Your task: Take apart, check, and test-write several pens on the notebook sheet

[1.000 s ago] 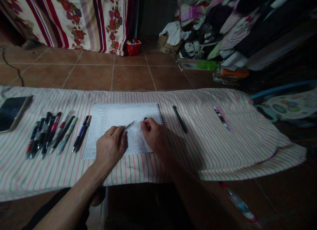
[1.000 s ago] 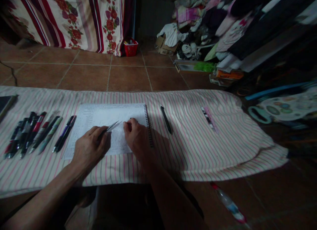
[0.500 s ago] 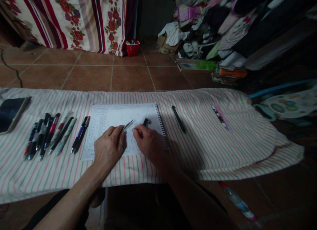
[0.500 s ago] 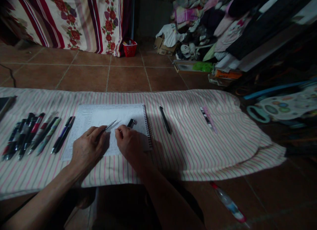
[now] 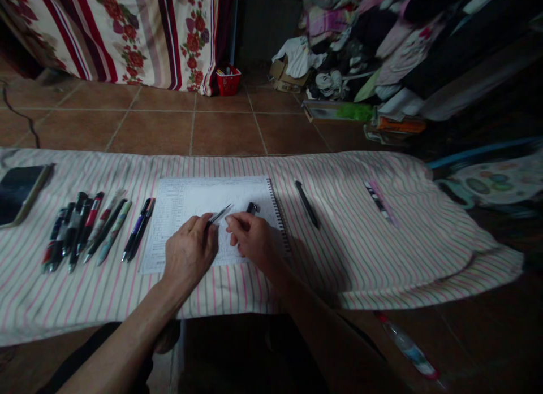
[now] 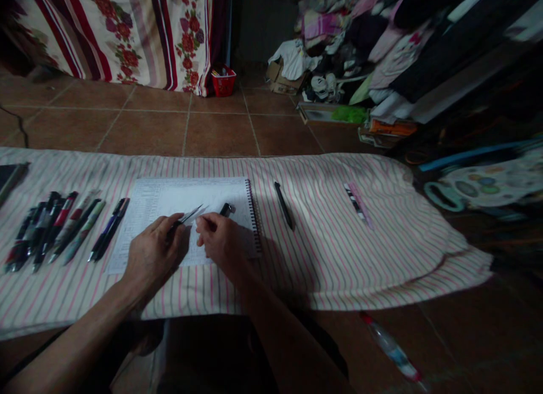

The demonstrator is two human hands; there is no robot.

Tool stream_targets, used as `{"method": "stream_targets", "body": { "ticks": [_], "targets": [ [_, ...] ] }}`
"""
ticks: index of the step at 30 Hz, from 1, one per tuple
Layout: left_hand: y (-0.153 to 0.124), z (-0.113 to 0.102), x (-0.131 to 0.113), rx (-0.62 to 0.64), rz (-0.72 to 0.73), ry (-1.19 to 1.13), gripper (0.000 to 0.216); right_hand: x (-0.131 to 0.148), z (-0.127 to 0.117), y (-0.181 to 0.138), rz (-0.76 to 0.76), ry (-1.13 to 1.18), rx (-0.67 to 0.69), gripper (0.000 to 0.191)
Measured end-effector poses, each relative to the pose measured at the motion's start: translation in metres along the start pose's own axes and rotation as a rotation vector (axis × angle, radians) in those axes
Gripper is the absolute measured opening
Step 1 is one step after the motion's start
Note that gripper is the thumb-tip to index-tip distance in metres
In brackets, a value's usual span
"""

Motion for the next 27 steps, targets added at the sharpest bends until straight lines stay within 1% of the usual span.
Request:
{"method": "stream_targets", "body": {
  "ticks": [3, 6, 9, 13, 19, 27],
  "targets": [
    [0.0, 0.001, 0.0, -0.007, -0.007, -0.06, 0.029, -0.007, 0.007, -0.002, 0.12, 0.197, 0.038, 0.025],
    [0.0, 0.001, -0.004, -0.014, 0.013, -0.134, 0.025, -0.013, 0.011, -0.002, 0.184, 0.328, 0.054, 0.026],
    [-0.001, 0.0, -0.009, -0.014, 0.043, -0.205, 0.023, -0.018, 0.015, -0.001, 0.212, 0.394, 0.056, 0.028],
    [-0.002, -0.001, -0.014, -0.011, 0.075, -0.269, 0.023, -0.02, 0.016, 0.0, 0.195, 0.412, 0.032, 0.027],
    [-0.005, 0.0, -0.007, -0.004, 0.028, -0.134, 0.024, -0.012, 0.012, 0.0, 0.169, 0.379, -0.002, 0.026],
    [-0.007, 0.005, -0.009, 0.022, 0.037, -0.157, 0.029, -0.007, 0.006, -0.001, 0.156, 0.32, -0.054, 0.027]
  ]
}}
Point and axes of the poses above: each hand's wrist, its own y-axis towards the middle knuckle, its own z-axis out of the palm, x = y × z, the point moved 10 cm from there along y, towards the middle knuckle, and after that the axes turned 10 degrees about -x, right-handed, at the moved point
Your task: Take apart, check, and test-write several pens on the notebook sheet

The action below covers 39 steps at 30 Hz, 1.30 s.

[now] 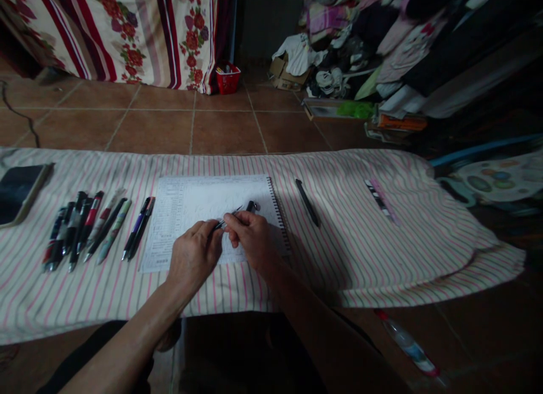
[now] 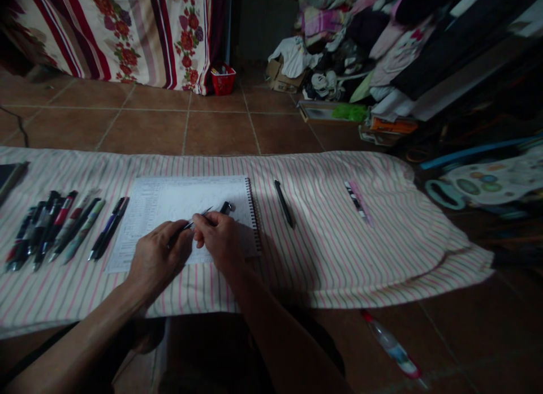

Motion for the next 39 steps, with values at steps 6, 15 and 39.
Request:
{"method": "stream_targets", "body": {
  "ticks": [6, 15, 39],
  "targets": [
    [0.0, 0.001, -0.003, -0.013, 0.051, -0.013, 0.029, -0.001, 0.001, 0.002, -0.046, -0.008, -0.01, 0.027],
    [0.0, -0.01, -0.007, -0.128, 0.074, 0.142, 0.024, -0.004, 0.01, 0.0, -0.019, 0.116, 0.063, 0.027],
    [-0.003, 0.003, -0.009, -0.067, 0.076, 0.111, 0.031, 0.005, 0.0, -0.003, -0.025, 0.028, -0.048, 0.032]
  ]
}}
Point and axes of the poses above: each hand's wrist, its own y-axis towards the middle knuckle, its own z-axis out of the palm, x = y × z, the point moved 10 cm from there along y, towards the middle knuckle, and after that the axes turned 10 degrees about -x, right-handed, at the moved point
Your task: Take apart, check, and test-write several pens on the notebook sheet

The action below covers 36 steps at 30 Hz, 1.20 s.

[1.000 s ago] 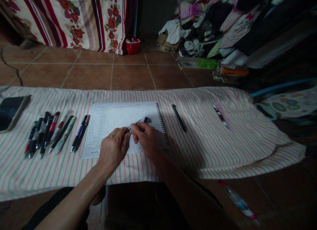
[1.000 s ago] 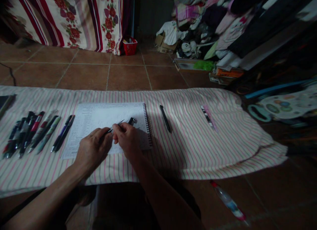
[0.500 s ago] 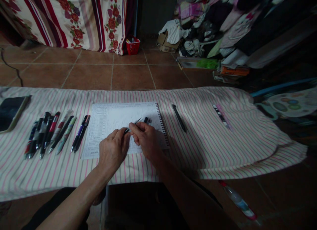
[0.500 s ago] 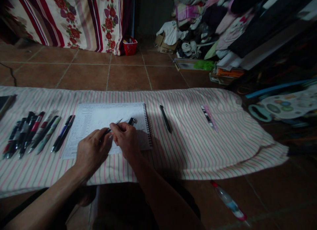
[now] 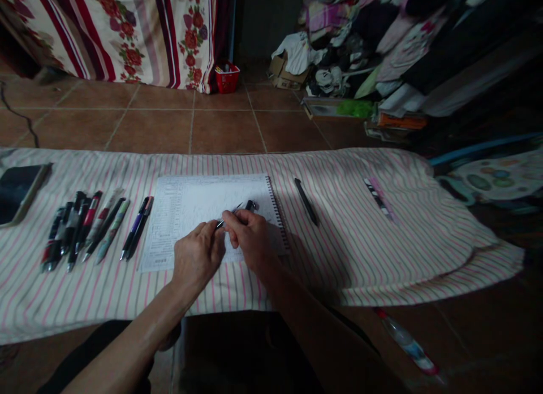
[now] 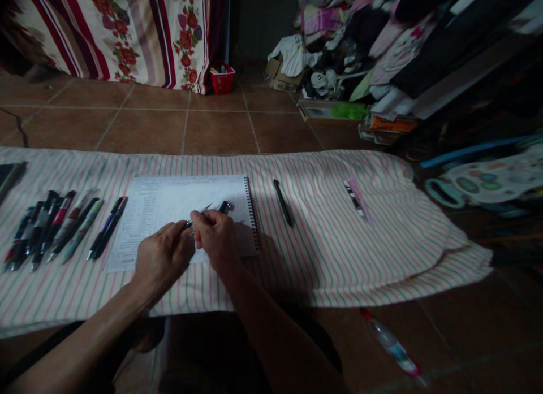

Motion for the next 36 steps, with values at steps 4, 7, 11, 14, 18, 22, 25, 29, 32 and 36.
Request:
{"method": "stream_targets", "body": {
  "ticks": [4, 7, 11, 14, 18, 22, 25, 29, 32, 36],
  "targets": [
    [0.0, 0.001, 0.007, 0.021, -0.041, 0.018, 0.031, -0.004, 0.005, 0.004, -0.024, 0.003, 0.059, 0.032],
    [0.001, -0.002, 0.011, 0.02, -0.055, 0.042, 0.032, -0.008, 0.01, 0.006, -0.014, 0.059, 0.119, 0.034],
    [0.003, -0.011, 0.012, 0.0, -0.046, 0.151, 0.03, -0.016, 0.011, 0.006, 0.055, 0.155, 0.122, 0.04],
    [0.003, -0.014, 0.01, -0.005, -0.045, 0.193, 0.029, -0.019, 0.008, 0.006, 0.082, 0.224, 0.082, 0.035],
    [0.004, -0.013, 0.008, 0.005, -0.023, 0.204, 0.029, -0.019, 0.001, 0.008, 0.112, 0.262, 0.011, 0.028],
    [0.003, -0.012, 0.007, 0.01, -0.012, 0.214, 0.029, -0.019, -0.003, 0.009, 0.157, 0.276, -0.013, 0.024],
    [0.002, -0.013, 0.007, 0.011, 0.0, 0.215, 0.028, -0.016, -0.006, 0.009, 0.146, 0.285, -0.038, 0.023],
    [0.001, -0.015, 0.007, -0.008, 0.011, 0.207, 0.027, -0.013, -0.009, 0.01, 0.126, 0.32, -0.064, 0.022],
    [0.001, -0.017, 0.007, -0.017, 0.019, 0.209, 0.028, -0.013, -0.009, 0.01, 0.129, 0.327, -0.073, 0.022],
    [-0.001, -0.02, 0.008, -0.016, 0.02, 0.217, 0.028, -0.013, -0.011, 0.011, 0.135, 0.341, -0.082, 0.022]
  ]
}}
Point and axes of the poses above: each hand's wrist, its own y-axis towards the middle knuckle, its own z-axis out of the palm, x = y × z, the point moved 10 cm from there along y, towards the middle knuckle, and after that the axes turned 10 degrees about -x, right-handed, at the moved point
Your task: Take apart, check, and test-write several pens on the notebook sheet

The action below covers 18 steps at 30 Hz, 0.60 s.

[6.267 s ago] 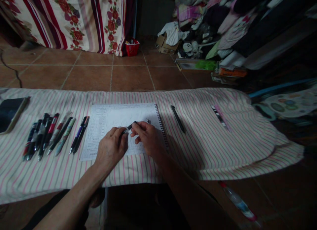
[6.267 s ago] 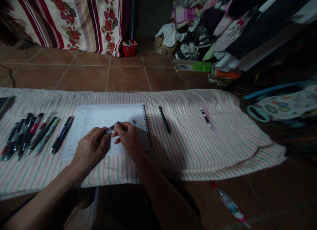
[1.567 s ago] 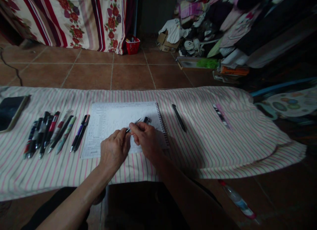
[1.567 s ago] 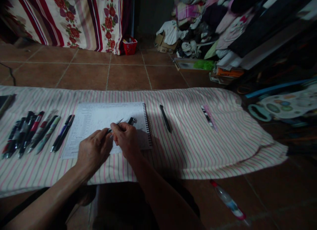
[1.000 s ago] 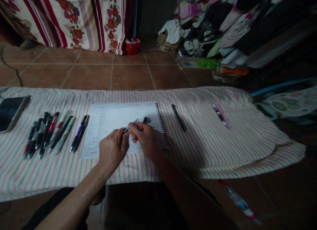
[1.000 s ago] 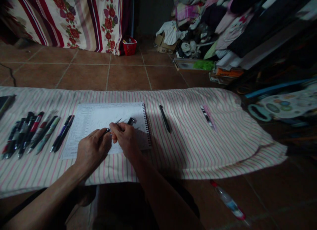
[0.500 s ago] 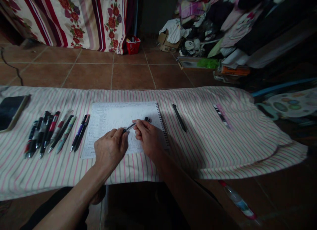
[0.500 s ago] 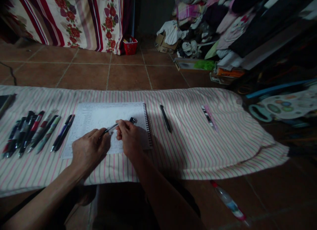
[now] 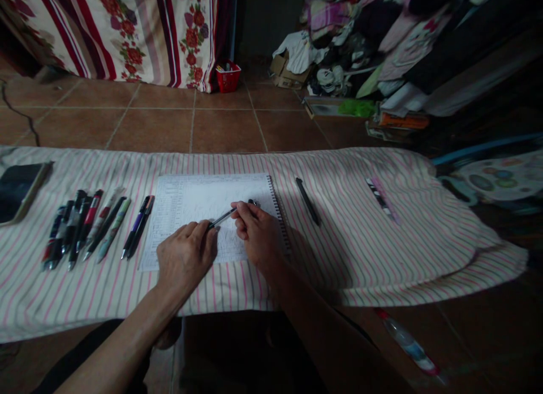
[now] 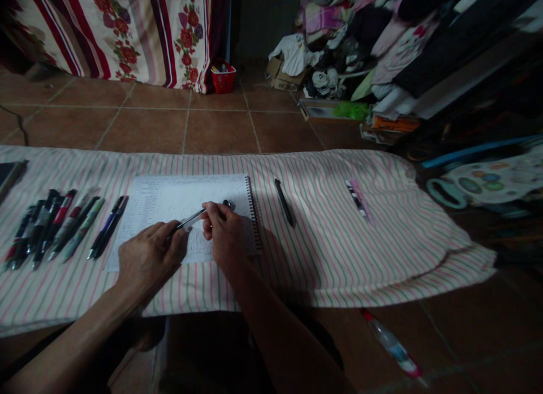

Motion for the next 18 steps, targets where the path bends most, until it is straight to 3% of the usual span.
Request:
{"method": "stream_targets", "body": {
  "ticks": [18],
  "targets": [
    [-0.008, -0.01, 0.012, -0.06, 0.045, -0.006, 0.029, 0.003, -0.006, 0.009, -0.034, 0.013, -0.049, 0.021]
  ]
}}
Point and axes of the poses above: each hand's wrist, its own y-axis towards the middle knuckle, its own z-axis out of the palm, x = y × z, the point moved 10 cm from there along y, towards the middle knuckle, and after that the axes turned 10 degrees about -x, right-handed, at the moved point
